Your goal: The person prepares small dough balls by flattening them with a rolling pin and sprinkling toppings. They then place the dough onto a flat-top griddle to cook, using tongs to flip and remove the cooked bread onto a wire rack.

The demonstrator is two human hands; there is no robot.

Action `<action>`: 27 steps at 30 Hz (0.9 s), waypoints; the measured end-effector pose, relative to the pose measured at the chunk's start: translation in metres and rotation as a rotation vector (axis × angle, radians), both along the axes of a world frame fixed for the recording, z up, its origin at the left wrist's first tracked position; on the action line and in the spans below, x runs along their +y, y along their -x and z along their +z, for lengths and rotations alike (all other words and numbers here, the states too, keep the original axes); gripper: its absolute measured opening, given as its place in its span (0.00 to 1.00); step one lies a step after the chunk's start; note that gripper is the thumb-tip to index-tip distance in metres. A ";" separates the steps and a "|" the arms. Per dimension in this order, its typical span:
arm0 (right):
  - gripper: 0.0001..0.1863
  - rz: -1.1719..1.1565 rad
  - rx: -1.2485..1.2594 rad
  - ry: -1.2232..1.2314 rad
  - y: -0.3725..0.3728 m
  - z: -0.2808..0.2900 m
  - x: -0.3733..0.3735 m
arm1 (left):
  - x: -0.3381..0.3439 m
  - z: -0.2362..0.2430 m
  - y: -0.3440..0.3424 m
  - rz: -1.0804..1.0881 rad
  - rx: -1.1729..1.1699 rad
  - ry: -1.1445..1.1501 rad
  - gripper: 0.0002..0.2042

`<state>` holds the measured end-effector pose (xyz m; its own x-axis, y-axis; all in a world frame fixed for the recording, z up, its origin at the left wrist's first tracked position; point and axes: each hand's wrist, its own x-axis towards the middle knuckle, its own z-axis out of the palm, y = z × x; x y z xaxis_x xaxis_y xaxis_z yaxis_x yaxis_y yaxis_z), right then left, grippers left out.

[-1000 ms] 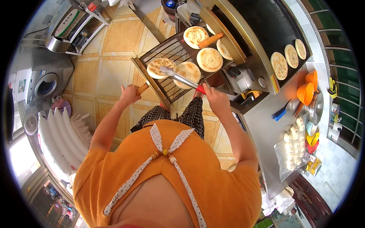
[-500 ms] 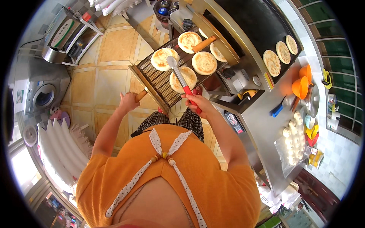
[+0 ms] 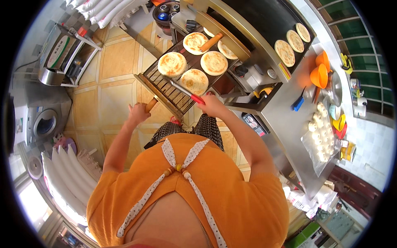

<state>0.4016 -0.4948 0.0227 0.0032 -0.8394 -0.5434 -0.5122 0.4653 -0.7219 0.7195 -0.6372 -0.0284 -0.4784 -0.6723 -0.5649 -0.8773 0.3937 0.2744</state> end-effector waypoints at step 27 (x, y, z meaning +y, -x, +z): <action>0.13 -0.460 -0.035 -0.088 0.003 0.065 0.123 | -0.007 0.000 0.013 -0.023 0.018 0.061 0.15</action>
<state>0.3987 -0.3714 0.0878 -0.3393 -0.7088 -0.6185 -0.2146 0.6985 -0.6827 0.7061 -0.6439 -0.0281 -0.5038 -0.6940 -0.5144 -0.8630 0.4305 0.2644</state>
